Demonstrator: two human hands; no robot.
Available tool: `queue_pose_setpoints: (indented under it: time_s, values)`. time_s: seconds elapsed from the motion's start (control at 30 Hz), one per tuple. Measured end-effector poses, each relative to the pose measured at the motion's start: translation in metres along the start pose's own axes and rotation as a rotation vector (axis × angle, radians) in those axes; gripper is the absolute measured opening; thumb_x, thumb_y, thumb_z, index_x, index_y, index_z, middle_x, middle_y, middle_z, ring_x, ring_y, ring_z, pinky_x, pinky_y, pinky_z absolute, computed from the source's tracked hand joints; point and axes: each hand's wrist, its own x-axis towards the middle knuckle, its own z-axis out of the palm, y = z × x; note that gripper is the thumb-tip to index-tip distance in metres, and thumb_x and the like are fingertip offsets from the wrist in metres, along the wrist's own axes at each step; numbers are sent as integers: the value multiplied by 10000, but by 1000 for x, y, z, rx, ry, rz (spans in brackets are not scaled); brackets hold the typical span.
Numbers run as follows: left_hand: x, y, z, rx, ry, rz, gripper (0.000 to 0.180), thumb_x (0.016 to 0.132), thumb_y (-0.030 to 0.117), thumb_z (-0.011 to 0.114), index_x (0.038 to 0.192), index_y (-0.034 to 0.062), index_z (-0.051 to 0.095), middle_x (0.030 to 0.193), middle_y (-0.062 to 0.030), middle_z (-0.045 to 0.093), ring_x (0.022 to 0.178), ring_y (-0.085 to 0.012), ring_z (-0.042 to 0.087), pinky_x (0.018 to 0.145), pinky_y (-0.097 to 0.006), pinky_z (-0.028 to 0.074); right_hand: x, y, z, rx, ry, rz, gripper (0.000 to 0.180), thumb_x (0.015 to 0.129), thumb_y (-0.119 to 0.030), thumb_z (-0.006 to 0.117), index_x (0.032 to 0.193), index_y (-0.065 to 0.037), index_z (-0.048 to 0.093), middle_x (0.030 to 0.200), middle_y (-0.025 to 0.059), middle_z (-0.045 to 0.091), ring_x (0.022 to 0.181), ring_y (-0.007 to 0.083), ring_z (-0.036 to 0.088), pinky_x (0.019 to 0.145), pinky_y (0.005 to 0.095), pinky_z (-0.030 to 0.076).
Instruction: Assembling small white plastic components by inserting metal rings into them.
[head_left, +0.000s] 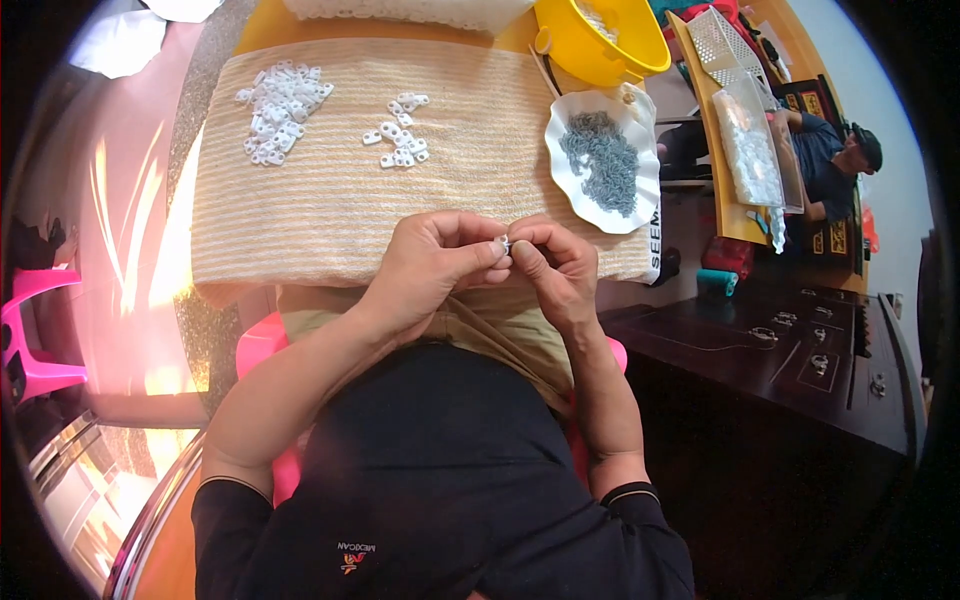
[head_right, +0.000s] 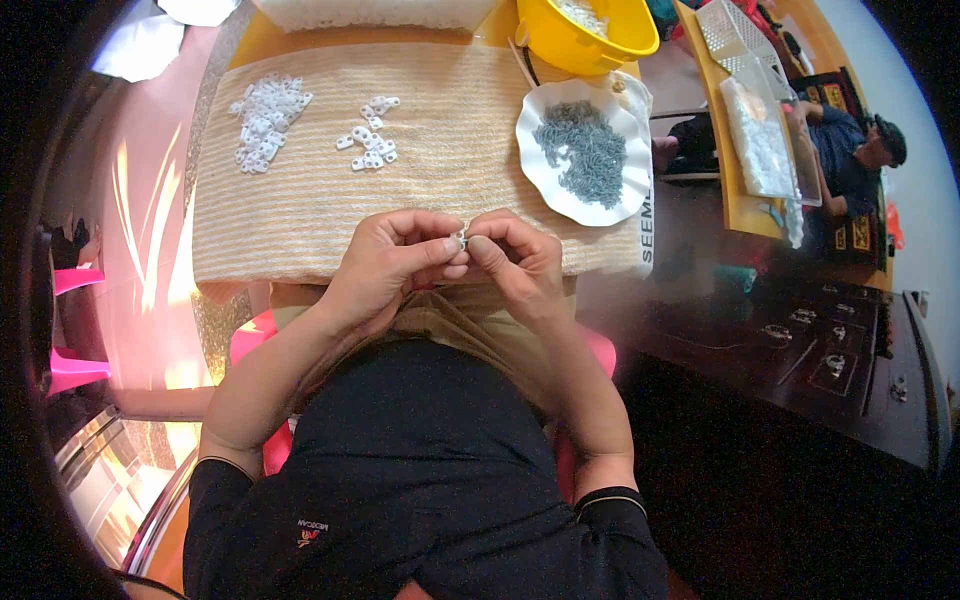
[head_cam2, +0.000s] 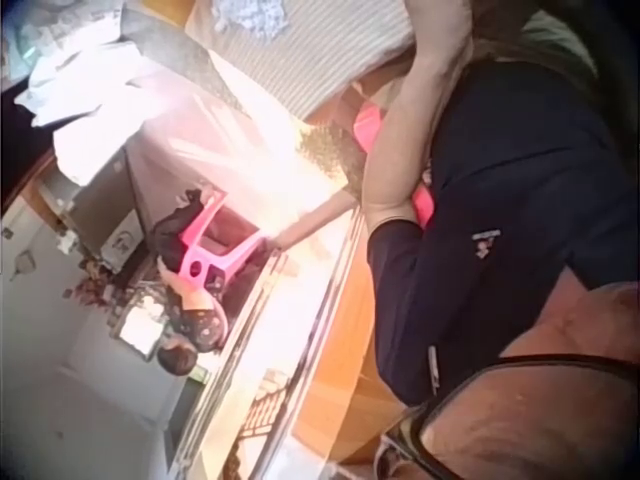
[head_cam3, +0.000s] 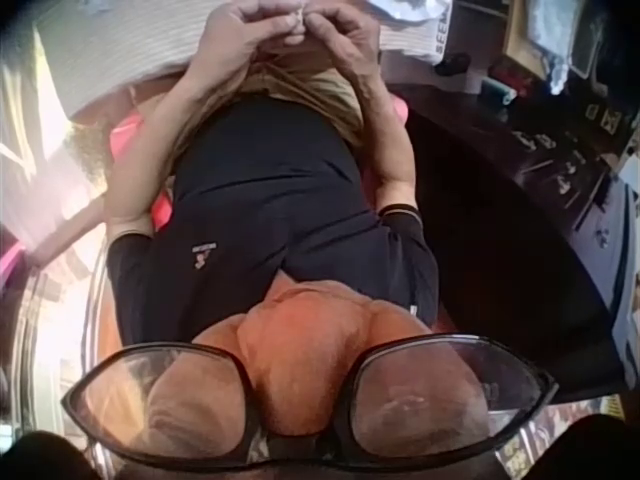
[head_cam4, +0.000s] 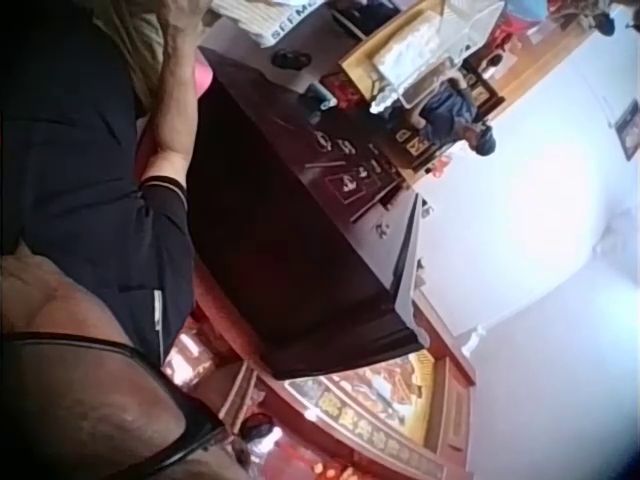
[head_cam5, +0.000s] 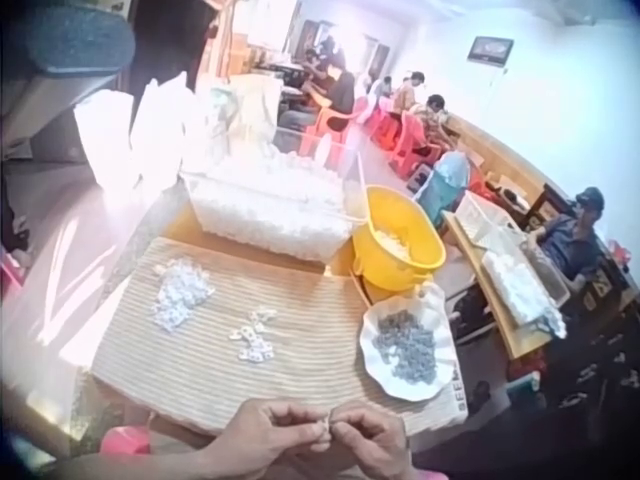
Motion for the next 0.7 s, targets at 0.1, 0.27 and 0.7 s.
queue_pose_setpoints:
  time_s: [0.1, 0.27, 0.7]
  values:
    - [0, -2, 1, -9, -1, 21, 189, 865, 32, 643, 1040, -36, 625, 917, -94, 661, 786, -132, 645, 731, -250, 560, 1, 2, -1, -7, 2, -19, 89, 909, -56, 612, 924, 31, 626, 940, 40, 617, 821, 78, 567, 729, 206, 475]
    - [0, -4, 2, 22, 34, 45, 196, 861, 31, 649, 1042, -40, 627, 929, -102, 664, 792, -129, 648, 735, -249, 564, 1, 2, -2, -9, -26, -31, 86, 910, -49, 609, 915, 34, 627, 927, 43, 619, 820, 75, 567, 718, 201, 472]
    - [-3, -12, 5, 91, 48, 133, 172, 865, 33, 647, 1021, -36, 629, 901, -88, 666, 790, -120, 648, 731, -244, 562, -2, 2, 2, 15, 1, 19, 101, 907, -57, 611, 882, 39, 635, 870, 47, 634, 782, 79, 591, 699, 207, 490]
